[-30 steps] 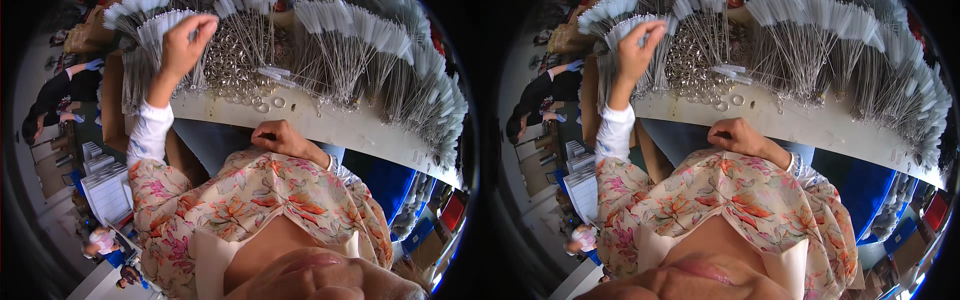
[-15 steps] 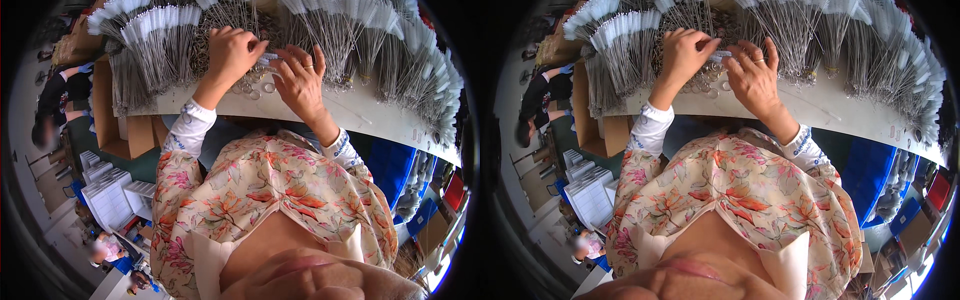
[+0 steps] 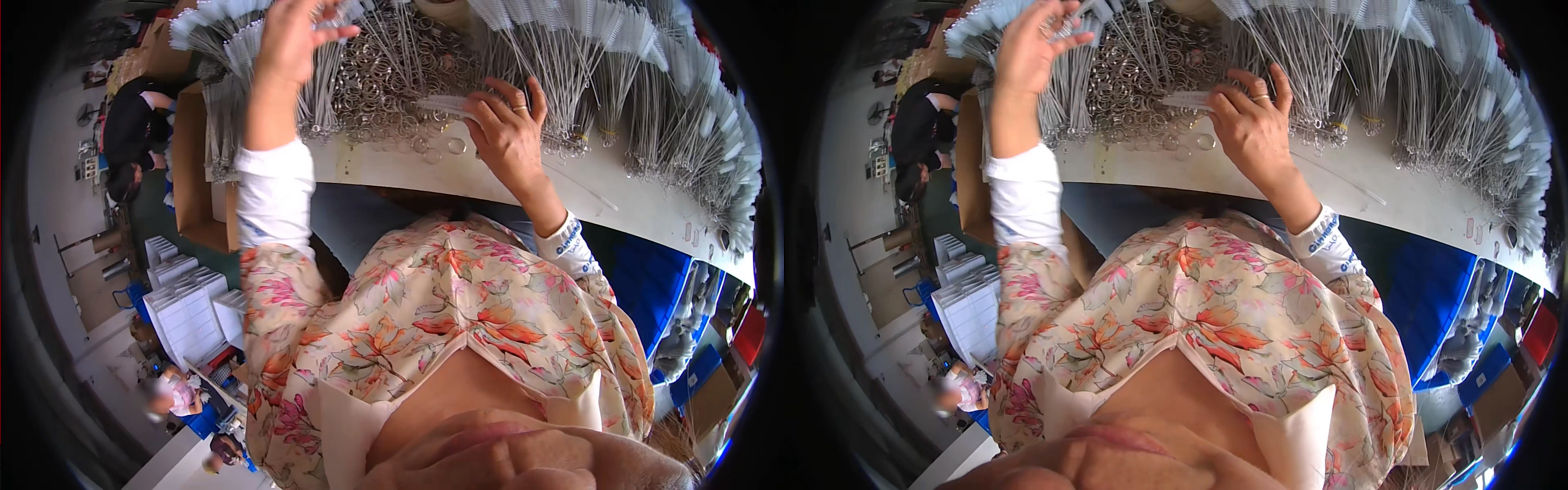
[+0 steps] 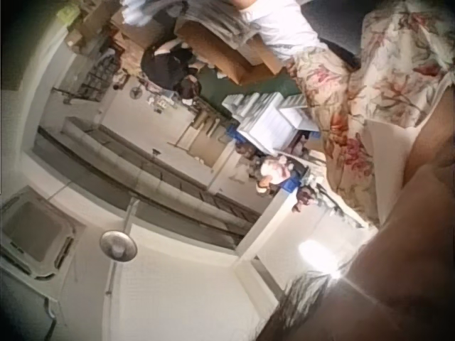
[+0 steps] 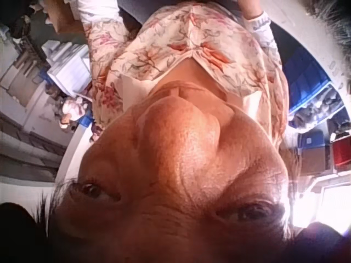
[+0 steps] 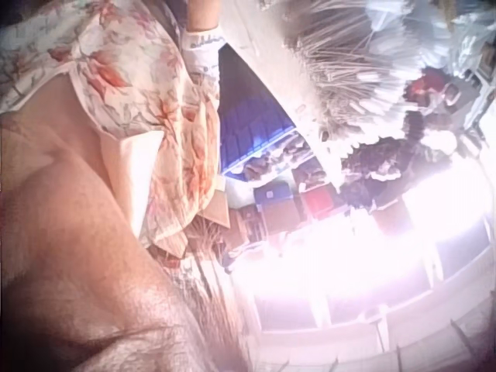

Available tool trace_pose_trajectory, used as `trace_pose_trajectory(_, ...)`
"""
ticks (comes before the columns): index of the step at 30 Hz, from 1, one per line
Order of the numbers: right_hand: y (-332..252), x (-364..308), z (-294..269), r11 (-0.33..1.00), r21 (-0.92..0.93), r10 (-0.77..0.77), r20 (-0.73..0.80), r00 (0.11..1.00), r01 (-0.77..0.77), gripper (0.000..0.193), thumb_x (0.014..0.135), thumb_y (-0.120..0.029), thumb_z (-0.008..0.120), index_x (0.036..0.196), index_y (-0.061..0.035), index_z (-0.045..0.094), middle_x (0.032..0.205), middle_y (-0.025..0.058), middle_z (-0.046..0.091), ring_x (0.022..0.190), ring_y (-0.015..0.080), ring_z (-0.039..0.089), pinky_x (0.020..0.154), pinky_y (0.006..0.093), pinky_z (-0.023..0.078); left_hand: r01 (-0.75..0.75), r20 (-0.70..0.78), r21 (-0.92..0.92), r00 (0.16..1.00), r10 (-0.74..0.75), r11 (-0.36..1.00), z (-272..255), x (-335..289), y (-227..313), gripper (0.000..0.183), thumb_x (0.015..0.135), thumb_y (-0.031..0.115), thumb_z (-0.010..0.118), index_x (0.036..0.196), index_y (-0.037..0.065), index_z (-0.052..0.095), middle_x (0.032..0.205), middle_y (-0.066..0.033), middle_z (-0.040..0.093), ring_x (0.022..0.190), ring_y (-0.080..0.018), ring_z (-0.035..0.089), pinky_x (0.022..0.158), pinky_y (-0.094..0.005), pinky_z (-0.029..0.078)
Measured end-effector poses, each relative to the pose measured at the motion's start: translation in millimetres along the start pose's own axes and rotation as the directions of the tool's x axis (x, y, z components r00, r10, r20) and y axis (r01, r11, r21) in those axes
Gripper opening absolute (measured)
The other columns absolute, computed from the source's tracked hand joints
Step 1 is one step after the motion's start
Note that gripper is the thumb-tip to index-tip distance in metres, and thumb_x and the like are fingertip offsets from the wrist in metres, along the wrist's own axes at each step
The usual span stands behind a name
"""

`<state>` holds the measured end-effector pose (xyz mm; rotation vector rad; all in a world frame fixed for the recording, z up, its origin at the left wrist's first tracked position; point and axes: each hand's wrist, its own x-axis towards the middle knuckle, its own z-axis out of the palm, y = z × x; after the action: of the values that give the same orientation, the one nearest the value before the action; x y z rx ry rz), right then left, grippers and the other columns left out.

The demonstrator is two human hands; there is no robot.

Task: Manually assembling white nylon bottle brushes by attaching them to metal rings.

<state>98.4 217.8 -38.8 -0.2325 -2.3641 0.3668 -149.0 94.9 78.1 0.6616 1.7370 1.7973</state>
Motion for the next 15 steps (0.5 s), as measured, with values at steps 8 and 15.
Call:
trace_pose_trajectory(8, -16.5, 10.9, -15.8, 1.0, -0.001, -0.002, -0.019, 1.0, 0.002, 0.012, 0.069, -0.01, 0.068, 0.079, -0.0127, 0.062, 0.091, -0.0034, 0.061, 0.105, 0.019, 0.052, 0.103, 0.0506, 0.021, 0.144, -0.146, 0.735, 0.988, -0.052, 0.662, -20.0, 62.0, 147.8, 0.037, 0.089, 0.026, 0.045, 0.093, -0.01, 0.053, 0.079, -0.0249, 0.061, 0.069, -0.0315, 0.065, 0.057, -0.0359, 0.057)
trace_pose_trajectory(15, -70.2, 52.7, -11.0, 0.796, 0.603, -0.07, 0.189, 0.979, -0.06, 0.018, 0.074, -0.016, 0.069, 0.092, -0.0126, 0.065, 0.091, 0.0045, 0.063, 0.102, 0.0214, 0.054, 0.098, 0.0419, 0.033, -0.023, -0.106, 0.677, 0.986, 0.129, 0.735, -15.8, 59.3, 210.6, 0.038, 0.091, 0.025, 0.043, 0.1, -0.011, 0.049, 0.083, -0.0296, 0.06, 0.073, -0.0344, 0.065, 0.06, -0.0368, 0.058)
